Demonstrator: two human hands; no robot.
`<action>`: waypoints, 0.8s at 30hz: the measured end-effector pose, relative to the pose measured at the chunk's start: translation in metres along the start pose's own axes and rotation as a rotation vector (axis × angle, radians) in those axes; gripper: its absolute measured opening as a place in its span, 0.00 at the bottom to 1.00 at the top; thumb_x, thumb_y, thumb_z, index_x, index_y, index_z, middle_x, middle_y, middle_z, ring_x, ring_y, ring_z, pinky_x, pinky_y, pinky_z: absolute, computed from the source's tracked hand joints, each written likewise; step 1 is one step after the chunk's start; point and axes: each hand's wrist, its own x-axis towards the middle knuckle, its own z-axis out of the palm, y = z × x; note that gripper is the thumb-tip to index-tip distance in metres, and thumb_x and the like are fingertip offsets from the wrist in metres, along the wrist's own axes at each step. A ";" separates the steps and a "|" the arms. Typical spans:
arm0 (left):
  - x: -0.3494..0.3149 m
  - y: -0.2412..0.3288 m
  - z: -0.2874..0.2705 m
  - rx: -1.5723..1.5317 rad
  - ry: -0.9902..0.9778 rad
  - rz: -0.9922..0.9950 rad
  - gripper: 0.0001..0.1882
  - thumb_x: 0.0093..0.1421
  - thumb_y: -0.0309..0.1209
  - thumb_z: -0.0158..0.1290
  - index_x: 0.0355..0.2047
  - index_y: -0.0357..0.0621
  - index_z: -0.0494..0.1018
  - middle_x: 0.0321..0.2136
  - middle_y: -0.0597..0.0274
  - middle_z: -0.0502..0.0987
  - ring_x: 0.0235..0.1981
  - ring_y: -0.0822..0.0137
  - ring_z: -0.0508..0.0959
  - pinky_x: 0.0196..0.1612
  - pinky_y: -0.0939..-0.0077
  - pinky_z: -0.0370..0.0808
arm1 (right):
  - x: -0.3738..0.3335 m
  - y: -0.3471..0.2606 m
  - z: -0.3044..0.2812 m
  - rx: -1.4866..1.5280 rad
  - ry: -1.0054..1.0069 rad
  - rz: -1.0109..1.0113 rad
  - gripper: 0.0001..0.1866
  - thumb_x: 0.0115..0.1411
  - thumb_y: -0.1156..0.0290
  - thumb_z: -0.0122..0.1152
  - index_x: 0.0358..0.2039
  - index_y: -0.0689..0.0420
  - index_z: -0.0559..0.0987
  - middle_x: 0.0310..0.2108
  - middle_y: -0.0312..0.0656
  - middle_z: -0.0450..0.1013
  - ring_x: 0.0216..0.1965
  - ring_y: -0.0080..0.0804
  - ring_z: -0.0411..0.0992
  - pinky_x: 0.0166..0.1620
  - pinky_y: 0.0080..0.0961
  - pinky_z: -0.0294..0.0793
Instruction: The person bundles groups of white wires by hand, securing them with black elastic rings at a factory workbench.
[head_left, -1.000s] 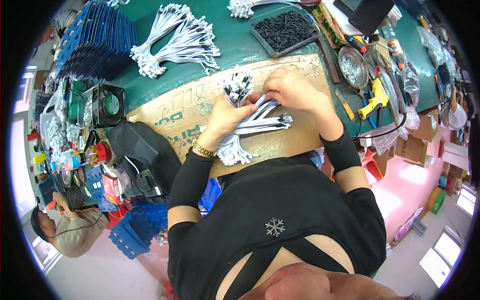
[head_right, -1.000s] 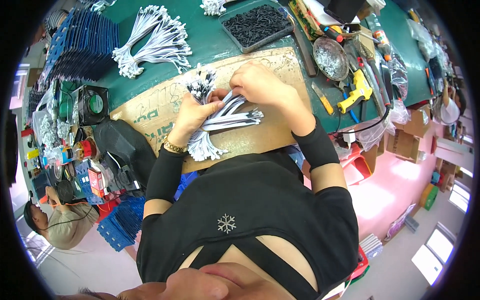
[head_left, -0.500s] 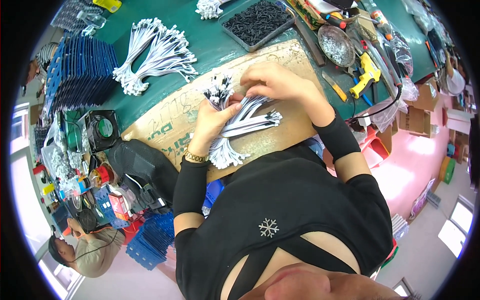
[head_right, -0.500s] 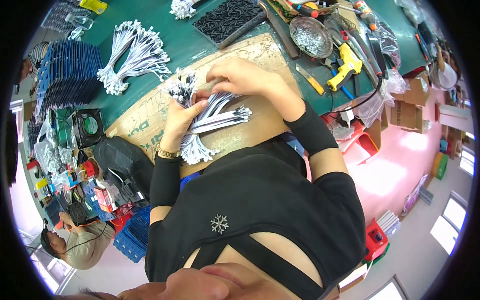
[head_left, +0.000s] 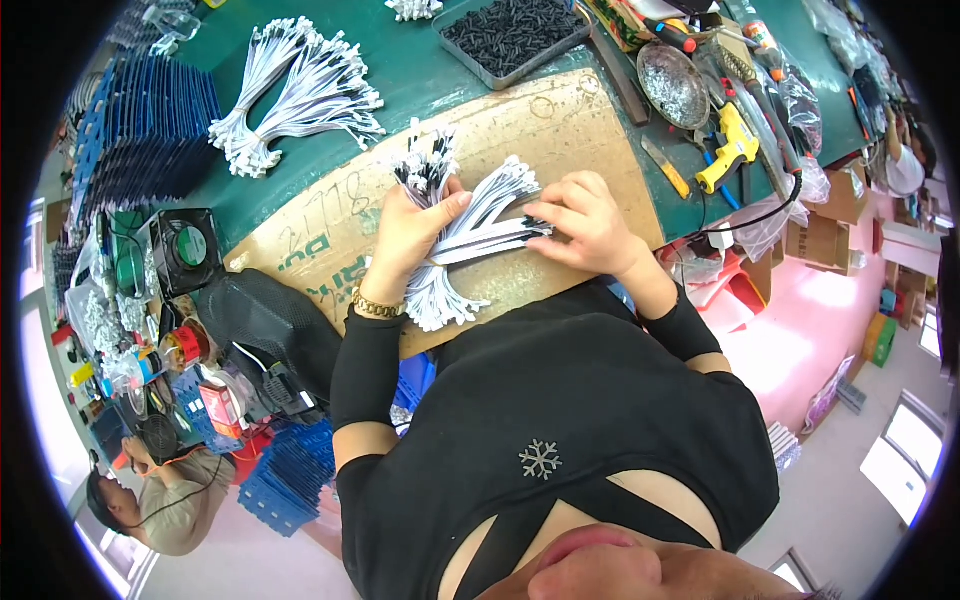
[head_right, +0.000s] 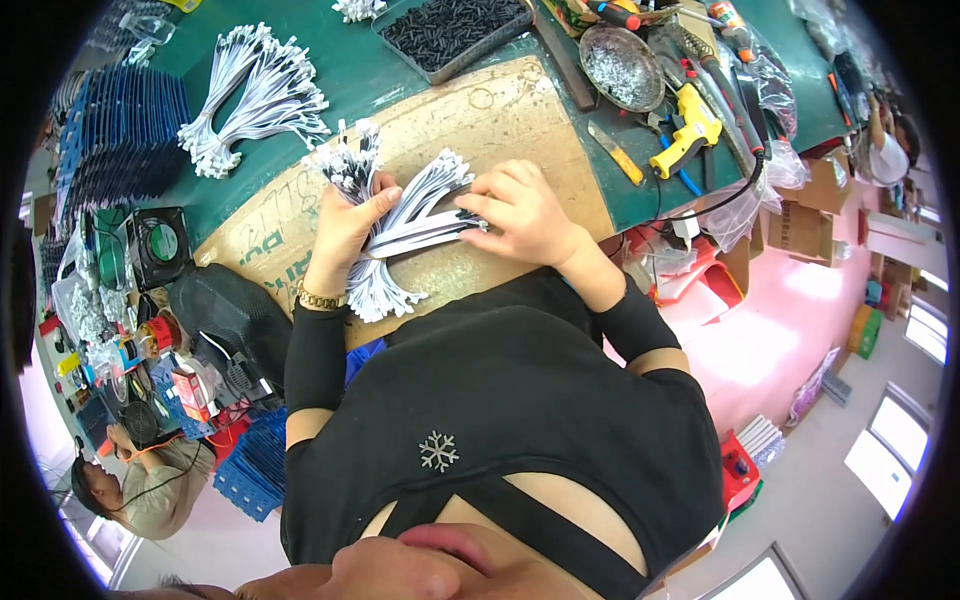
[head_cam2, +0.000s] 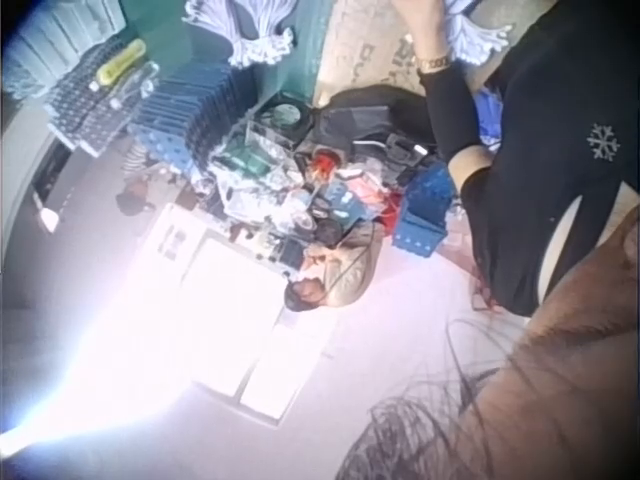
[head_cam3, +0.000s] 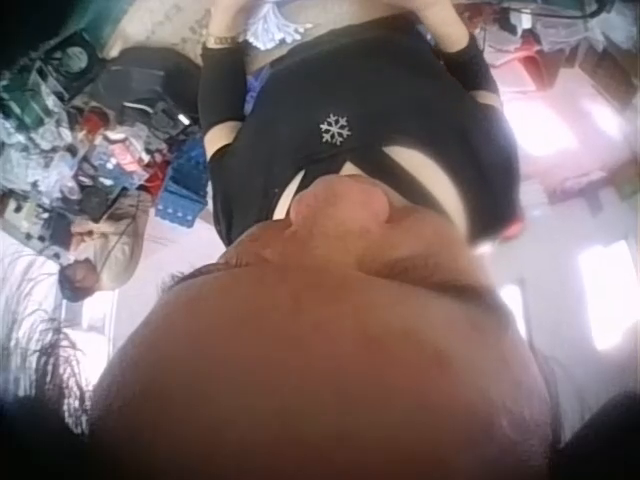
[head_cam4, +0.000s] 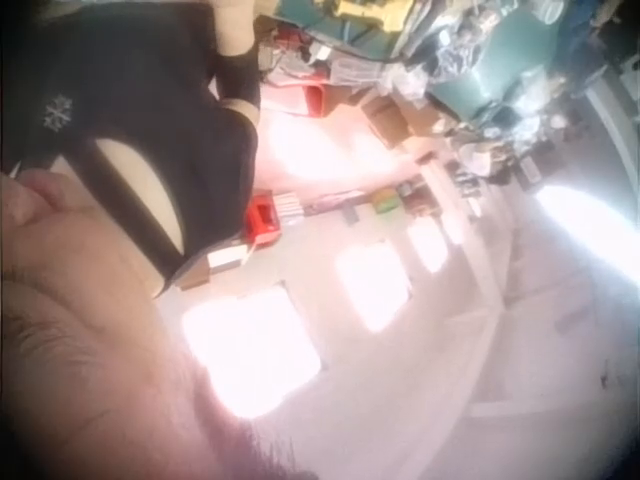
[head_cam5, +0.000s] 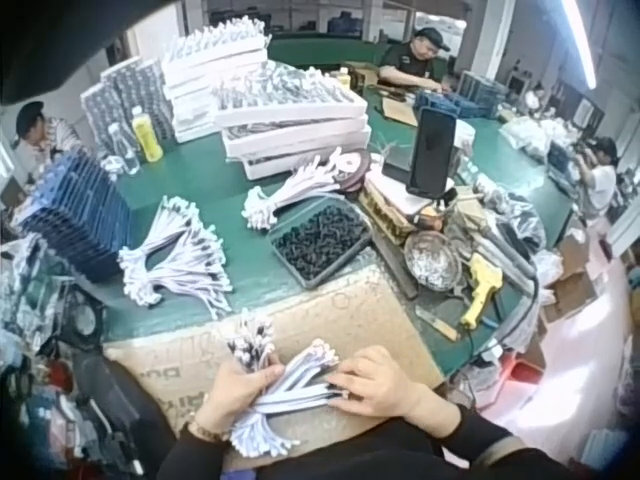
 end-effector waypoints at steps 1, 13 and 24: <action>0.001 0.000 0.000 -0.012 -0.006 0.009 0.09 0.52 0.29 0.60 0.29 0.38 0.73 0.23 0.71 0.74 0.24 0.81 0.70 0.29 0.86 0.67 | 0.000 -0.005 0.002 -0.085 -0.007 -0.010 0.22 0.38 0.64 0.69 0.37 0.53 0.77 0.34 0.35 0.69 0.37 0.35 0.66 0.43 0.33 0.63; 0.000 0.000 0.000 -0.097 -0.026 0.001 0.09 0.52 0.30 0.60 0.28 0.39 0.73 0.23 0.70 0.73 0.26 0.80 0.70 0.30 0.85 0.66 | 0.006 -0.015 0.022 -0.244 -0.113 -0.096 0.26 0.39 0.58 0.68 0.41 0.48 0.75 0.41 0.35 0.65 0.49 0.36 0.60 0.55 0.44 0.53; 0.000 -0.005 -0.005 -0.061 -0.064 0.019 0.09 0.53 0.32 0.59 0.29 0.39 0.73 0.23 0.71 0.73 0.25 0.80 0.70 0.30 0.85 0.66 | 0.006 -0.025 0.026 -0.262 -0.134 -0.053 0.21 0.41 0.60 0.67 0.36 0.51 0.74 0.39 0.37 0.67 0.46 0.38 0.62 0.53 0.43 0.56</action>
